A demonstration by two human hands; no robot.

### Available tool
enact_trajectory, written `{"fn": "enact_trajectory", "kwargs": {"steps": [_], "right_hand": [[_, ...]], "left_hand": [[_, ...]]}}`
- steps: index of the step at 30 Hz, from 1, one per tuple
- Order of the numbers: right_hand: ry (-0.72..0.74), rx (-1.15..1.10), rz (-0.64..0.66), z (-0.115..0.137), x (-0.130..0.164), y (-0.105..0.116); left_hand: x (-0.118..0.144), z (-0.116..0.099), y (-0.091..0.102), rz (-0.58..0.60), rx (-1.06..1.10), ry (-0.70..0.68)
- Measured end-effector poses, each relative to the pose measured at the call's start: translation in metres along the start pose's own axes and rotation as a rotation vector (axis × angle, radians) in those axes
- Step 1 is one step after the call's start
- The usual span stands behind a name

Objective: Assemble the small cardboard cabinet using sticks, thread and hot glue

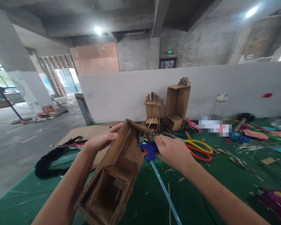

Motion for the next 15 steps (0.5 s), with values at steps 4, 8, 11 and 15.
{"fn": "enact_trajectory", "kwargs": {"steps": [4,8,11,15], "right_hand": [[0.022,0.020,-0.084,-0.001,0.002,0.002],[0.089,0.058,-0.239,-0.005,0.007,0.000],[0.108,0.067,-0.292,-0.016,0.008,-0.003],[0.014,0.034,-0.193,-0.036,0.006,-0.010]], "left_hand": [[0.002,-0.003,0.003,-0.008,-0.033,-0.027],[0.006,-0.005,0.009,-0.056,-0.033,-0.048],[0.011,-0.009,0.015,-0.130,-0.049,-0.054],[0.012,-0.019,0.017,-0.148,-0.095,-0.084]]}}
Point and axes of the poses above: each hand's wrist, its own x-axis away from the middle knuckle, its own y-axis out of the back of the hand, z = x × y, the point moved 8 cm from there along -x, towards the middle knuckle, and after that the axes turned 13 degrees about z, right-handed, at the moved point
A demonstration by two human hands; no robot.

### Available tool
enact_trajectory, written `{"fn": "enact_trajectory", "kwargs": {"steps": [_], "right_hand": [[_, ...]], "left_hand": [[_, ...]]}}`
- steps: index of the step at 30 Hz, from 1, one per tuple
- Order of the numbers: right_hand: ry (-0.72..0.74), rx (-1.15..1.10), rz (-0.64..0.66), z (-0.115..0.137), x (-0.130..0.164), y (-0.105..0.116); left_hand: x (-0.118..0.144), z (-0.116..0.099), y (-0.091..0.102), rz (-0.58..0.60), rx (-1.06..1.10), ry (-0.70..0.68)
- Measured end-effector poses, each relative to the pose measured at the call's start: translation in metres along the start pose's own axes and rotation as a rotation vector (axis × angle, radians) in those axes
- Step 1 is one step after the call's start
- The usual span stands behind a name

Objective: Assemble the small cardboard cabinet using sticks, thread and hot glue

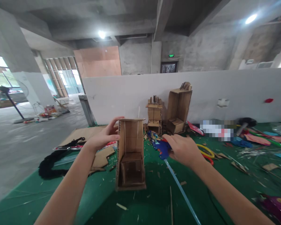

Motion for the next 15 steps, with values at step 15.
{"fn": "enact_trajectory", "kwargs": {"steps": [15], "right_hand": [[-0.216,-0.354,0.448,0.020,0.057,-0.073]], "left_hand": [[0.008,-0.041,-0.040,0.141,-0.206,0.016]]}}
Point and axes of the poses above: each hand's wrist, its own x-axis away from the middle knuckle, its own y-axis out of the back of the hand, z = x × y, the point moved 8 cm from there along -x, towards the middle knuckle, and after that the axes turned 13 degrees about z, right-handed, at the moved point
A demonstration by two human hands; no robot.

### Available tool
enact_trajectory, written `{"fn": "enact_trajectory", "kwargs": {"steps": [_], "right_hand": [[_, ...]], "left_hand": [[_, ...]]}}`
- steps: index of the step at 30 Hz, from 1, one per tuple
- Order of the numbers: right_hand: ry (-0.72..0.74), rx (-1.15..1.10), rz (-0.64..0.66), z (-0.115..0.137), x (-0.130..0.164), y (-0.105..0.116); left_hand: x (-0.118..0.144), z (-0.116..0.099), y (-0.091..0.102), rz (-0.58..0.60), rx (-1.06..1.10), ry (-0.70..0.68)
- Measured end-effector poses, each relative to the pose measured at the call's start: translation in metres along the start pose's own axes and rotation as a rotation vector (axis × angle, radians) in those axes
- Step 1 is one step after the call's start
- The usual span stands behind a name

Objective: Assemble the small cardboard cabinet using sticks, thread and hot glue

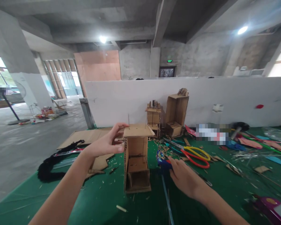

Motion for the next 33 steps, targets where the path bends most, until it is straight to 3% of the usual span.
{"fn": "enact_trajectory", "kwargs": {"steps": [3,5,8,12,16,19,33], "right_hand": [[0.005,0.081,-0.015,0.010,0.002,-0.003],[0.011,0.123,-0.051,0.013,0.004,0.008],[0.084,0.027,-0.145,0.019,0.006,0.045],[0.358,-0.403,-0.282,0.036,0.009,0.113],[0.459,-0.496,-0.393,0.056,0.007,0.153],[0.453,-0.491,-0.448,0.063,0.004,0.159],[0.469,-0.570,-0.419,0.053,-0.002,0.153]], "left_hand": [[0.002,-0.008,-0.003,-0.025,-0.049,0.031],[0.001,-0.012,-0.005,-0.033,-0.050,0.000],[-0.003,-0.014,-0.007,-0.017,-0.034,-0.061],[-0.013,-0.007,-0.004,0.015,0.030,-0.108],[-0.019,0.001,0.003,-0.031,0.049,-0.115],[-0.019,0.005,0.004,-0.047,0.025,-0.089],[-0.022,0.002,-0.002,-0.036,-0.038,-0.069]]}}
Point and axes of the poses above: each hand's wrist, its own x-axis away from the middle knuckle, its own y-axis out of the back of the hand, z = x × y, the point moved 8 cm from there along -x, towards the middle knuckle, and after that the axes turned 13 degrees about z, right-handed, at the moved point
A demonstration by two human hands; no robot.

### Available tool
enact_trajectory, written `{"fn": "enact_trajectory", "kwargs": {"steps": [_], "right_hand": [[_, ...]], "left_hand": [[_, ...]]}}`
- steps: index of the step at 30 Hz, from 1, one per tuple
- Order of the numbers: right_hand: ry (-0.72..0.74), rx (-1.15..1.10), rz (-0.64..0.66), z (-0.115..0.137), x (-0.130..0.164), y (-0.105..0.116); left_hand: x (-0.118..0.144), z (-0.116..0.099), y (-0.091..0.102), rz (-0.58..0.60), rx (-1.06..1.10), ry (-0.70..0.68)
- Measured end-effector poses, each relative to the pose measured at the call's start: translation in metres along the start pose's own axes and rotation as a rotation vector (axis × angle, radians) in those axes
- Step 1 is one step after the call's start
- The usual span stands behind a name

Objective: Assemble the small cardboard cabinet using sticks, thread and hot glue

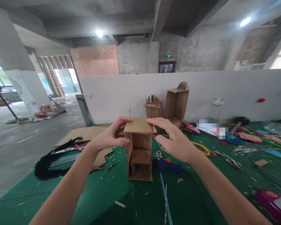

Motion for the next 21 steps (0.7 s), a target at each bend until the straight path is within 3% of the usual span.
{"fn": "enact_trajectory", "kwargs": {"steps": [5,11,15,21], "right_hand": [[-0.049,-0.071,-0.012,-0.006,0.001,0.004],[0.047,-0.075,-0.096,-0.002,0.000,0.008],[0.168,0.167,-0.113,0.018,0.002,0.012],[0.170,0.546,-0.172,0.040,0.010,0.023]], "left_hand": [[0.001,-0.004,-0.001,0.013,0.003,-0.008],[0.001,-0.009,-0.005,0.073,0.045,-0.058],[0.001,-0.012,-0.008,0.110,0.044,-0.091],[0.002,-0.014,-0.011,0.152,0.022,-0.096]]}}
Point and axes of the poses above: each hand's wrist, its own x-axis away from the middle knuckle, its own y-axis out of the back of the hand, z = x × y, the point moved 8 cm from there along -x, towards the middle knuckle, and after that the axes turned 13 degrees about z, right-handed, at the moved point
